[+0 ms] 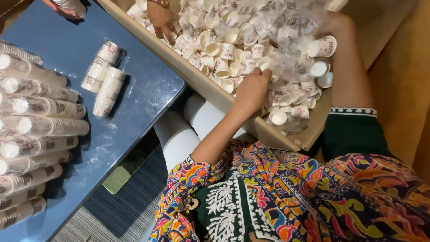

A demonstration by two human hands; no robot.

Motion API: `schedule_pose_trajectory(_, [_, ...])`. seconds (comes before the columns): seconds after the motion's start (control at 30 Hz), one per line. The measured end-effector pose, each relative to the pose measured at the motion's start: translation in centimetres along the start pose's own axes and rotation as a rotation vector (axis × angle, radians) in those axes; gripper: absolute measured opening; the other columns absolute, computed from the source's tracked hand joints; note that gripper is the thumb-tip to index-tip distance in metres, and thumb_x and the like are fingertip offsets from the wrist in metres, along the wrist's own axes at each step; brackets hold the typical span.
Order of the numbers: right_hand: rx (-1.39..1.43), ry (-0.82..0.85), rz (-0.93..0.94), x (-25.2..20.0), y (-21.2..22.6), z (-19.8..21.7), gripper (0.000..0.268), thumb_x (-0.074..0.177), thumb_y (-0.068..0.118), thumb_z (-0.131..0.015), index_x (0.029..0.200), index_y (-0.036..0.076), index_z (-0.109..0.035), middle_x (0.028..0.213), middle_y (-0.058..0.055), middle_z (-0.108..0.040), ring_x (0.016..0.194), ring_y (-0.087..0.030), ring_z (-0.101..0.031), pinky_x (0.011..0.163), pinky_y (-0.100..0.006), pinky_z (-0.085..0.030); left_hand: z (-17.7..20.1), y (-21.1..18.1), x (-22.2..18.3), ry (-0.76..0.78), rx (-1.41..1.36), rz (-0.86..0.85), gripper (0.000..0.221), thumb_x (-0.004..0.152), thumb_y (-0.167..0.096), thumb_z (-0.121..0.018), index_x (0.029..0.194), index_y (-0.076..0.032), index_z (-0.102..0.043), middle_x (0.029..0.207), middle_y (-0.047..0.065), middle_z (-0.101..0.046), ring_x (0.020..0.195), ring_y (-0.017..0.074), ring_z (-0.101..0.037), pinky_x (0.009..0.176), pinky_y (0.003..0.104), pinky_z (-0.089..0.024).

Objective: Sort and pack small paper cups into plastic sleeves and cardboard boxes.

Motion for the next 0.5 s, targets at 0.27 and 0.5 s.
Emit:
schedule_pose_trajectory(0.27, [-0.097,-0.127,0.237,0.2,-9.5,-4.5,0.054,0.095,0.043,-0.076,0.128,0.000,-0.069,0.135,-0.030,-0.062,0.121,-0.043,-0.057,0.098,-0.051,-0.050,3.6,-1.3,0.1,-0.060,-0.046,0.028,0.024,0.071,-0.002,-0.074,0.094,-0.004,-0.067,0.117,0.026,-0.056,0.083,0.0426,-0.068,0.073,0.050,-0.056])
schedule_pose_trajectory(0.5, [0.423,-0.445,-0.110,-6.9,-2.3,0.2,0.057,0.084,0.030,-0.088,0.134,0.011,-0.068,0.131,-0.007,-0.068,0.104,-0.031,-0.067,0.083,-0.048,-0.052,6.5,0.0,1.8,-0.053,-0.155,-0.024,0.032,0.072,-0.004,-0.076,0.103,-0.006,-0.067,0.127,0.021,-0.053,0.083,0.0378,-0.069,0.078,0.047,-0.055])
Point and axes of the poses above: each hand's wrist, its own x-axis towards the middle knuckle, its own z-axis out of the back of the hand, y = z × x, the point moved 1 cm from there along x, towards the middle knuckle
